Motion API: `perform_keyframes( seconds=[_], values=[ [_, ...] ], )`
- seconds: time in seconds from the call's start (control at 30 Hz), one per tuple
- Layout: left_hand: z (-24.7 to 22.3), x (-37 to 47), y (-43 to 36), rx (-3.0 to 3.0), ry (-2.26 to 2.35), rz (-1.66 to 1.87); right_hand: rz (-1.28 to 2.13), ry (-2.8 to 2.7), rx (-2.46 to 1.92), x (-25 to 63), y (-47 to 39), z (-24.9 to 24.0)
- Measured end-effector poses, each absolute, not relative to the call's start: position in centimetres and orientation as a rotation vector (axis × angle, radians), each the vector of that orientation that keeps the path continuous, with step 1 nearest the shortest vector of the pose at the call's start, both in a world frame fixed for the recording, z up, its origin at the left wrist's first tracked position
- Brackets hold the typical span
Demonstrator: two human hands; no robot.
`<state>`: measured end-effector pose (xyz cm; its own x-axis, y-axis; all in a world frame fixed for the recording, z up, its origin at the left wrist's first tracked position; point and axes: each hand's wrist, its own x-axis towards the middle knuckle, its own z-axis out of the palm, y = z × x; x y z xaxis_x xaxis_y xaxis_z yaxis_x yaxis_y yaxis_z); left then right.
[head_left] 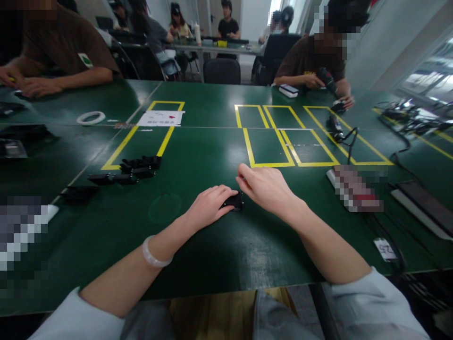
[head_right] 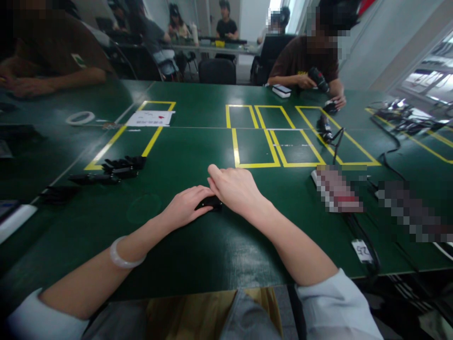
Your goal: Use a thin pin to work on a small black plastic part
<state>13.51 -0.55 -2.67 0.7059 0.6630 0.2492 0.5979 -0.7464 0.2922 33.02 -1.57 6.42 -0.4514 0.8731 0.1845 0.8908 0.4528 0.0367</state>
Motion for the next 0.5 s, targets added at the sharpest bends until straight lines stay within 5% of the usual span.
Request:
perform_keyframes(
  seconds=[0.5],
  values=[
    [-2.53,13.5,-0.58,2.721,1.02,0.503,-0.192,-2.573,-1.628,32.99,-1.42,6.38]
  ],
)
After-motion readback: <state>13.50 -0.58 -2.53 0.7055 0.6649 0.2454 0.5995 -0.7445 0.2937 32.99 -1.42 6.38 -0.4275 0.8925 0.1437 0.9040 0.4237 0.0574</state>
